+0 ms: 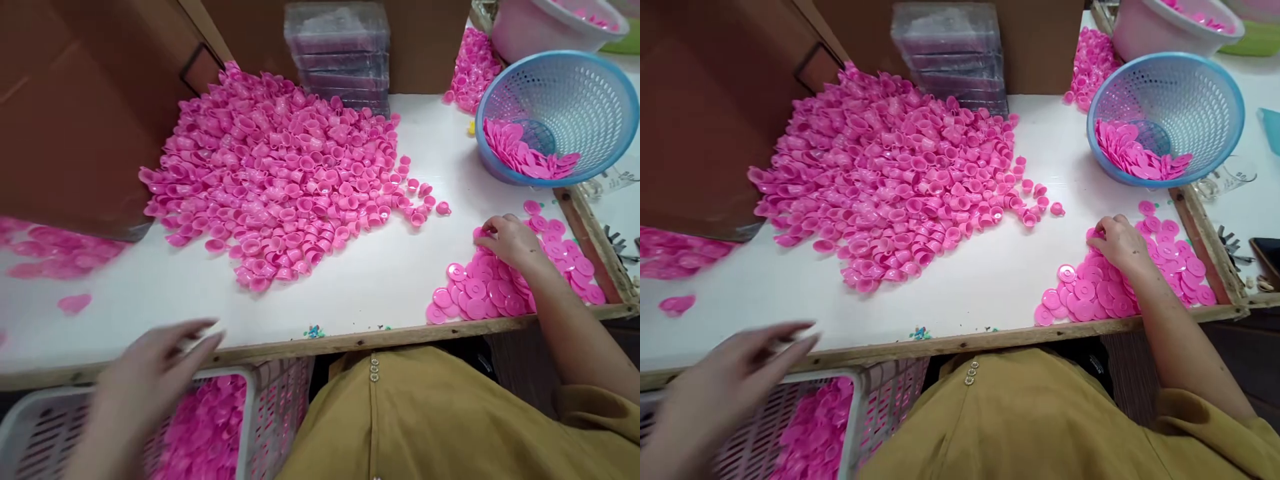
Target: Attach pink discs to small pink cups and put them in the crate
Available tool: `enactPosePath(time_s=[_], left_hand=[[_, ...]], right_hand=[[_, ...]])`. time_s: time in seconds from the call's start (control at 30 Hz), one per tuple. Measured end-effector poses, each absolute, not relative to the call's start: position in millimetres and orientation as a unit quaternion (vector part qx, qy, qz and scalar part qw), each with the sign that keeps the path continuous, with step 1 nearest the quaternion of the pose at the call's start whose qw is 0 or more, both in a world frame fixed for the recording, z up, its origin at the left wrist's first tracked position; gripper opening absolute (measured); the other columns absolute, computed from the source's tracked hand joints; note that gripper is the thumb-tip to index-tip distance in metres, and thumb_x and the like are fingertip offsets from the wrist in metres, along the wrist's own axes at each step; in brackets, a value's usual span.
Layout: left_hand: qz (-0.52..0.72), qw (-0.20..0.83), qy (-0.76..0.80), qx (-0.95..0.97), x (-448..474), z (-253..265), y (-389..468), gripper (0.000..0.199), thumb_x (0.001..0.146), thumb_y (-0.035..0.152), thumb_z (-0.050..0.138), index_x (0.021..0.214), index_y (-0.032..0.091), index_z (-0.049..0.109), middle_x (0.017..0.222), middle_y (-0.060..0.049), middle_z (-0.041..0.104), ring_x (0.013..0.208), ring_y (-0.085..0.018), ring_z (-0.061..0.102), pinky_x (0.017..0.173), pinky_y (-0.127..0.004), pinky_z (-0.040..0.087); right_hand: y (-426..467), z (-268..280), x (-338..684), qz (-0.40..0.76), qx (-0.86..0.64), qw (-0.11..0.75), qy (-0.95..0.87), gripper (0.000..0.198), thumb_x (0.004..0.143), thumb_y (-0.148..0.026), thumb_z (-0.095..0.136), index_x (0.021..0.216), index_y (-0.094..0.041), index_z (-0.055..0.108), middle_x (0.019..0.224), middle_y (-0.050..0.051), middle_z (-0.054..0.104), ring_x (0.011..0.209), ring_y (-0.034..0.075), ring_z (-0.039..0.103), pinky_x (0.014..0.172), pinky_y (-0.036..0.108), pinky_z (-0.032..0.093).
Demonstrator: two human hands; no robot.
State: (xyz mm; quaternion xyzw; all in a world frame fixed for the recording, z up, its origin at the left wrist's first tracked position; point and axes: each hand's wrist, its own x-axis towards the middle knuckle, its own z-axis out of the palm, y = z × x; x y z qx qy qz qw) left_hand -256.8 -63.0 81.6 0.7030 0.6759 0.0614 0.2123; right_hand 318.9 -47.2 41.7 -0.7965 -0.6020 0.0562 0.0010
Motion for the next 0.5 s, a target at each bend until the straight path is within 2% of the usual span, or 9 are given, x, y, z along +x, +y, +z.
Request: enactPosePath(time_s=[0.03, 0.13, 0.23, 0.3, 0.5], left_hand=[[0.099, 0.154, 0.681, 0.709, -220.9, 79.5, -51.6, 0.023, 0.083, 0.05, 0.052, 0.098, 0.034, 0.061, 0.086, 0.006, 0.065, 0.08, -0.022, 0.058, 0.073, -0.033, 0.048], [0.146, 0.089, 0.605, 0.778, -125.6, 64.1, -13.8, 0.027, 0.085, 0.038, 0.055, 0.107, 0.025, 0.063, 0.101, -0.006, 0.065, 0.096, -0.026, 0.056, 0.087, -0.039, 0.045], [0.106, 0.031, 0.583, 0.805, -74.3, 41.5, 14.9, 0.032, 0.082, 0.037, 0.061, 0.11, 0.023, 0.066, 0.103, -0.011, 0.062, 0.097, -0.029, 0.052, 0.083, -0.04, 0.043], [0.087, 0.007, 0.584, 0.807, -62.1, 30.9, 25.1, 0.029, 0.085, 0.035, 0.058, 0.109, 0.022, 0.068, 0.103, -0.012, 0.061, 0.096, -0.029, 0.051, 0.082, -0.04, 0.042], [0.081, 0.013, 0.552, 0.83, -66.3, 36.0, 23.6, 0.027, 0.092, 0.032, 0.049, 0.105, 0.022, 0.07, 0.1, -0.01, 0.064, 0.095, -0.028, 0.051, 0.082, -0.038, 0.04]], right_hand=[[-45.1, 40.8, 317.1, 0.056, -0.789, -0.006, -0.611, 0.029, 0.079, -0.043, 0.062, 0.095, -0.02, 0.068, 0.099, 0.011, 0.062, 0.083, 0.025, 0.062, 0.065, 0.032, 0.044], [-39.5, 40.0, 312.7, 0.055, -0.76, -0.026, -0.647, 0.023, 0.078, -0.04, 0.064, 0.089, -0.02, 0.068, 0.094, 0.01, 0.062, 0.085, 0.025, 0.061, 0.065, 0.032, 0.042], [-37.6, 40.4, 307.0, 0.039, -0.736, -0.051, -0.674, 0.03, 0.081, -0.047, 0.062, 0.09, -0.019, 0.065, 0.09, 0.011, 0.064, 0.085, 0.027, 0.06, 0.063, 0.034, 0.038], [-38.1, 41.7, 301.5, 0.031, -0.726, -0.066, -0.684, 0.033, 0.083, -0.049, 0.059, 0.091, -0.018, 0.064, 0.089, 0.011, 0.065, 0.082, 0.027, 0.06, 0.061, 0.034, 0.035], [-40.4, 43.2, 290.8, 0.0, -0.718, -0.058, -0.694, 0.033, 0.092, -0.04, 0.044, 0.086, -0.016, 0.066, 0.088, 0.013, 0.065, 0.077, 0.025, 0.059, 0.062, 0.034, 0.034]])
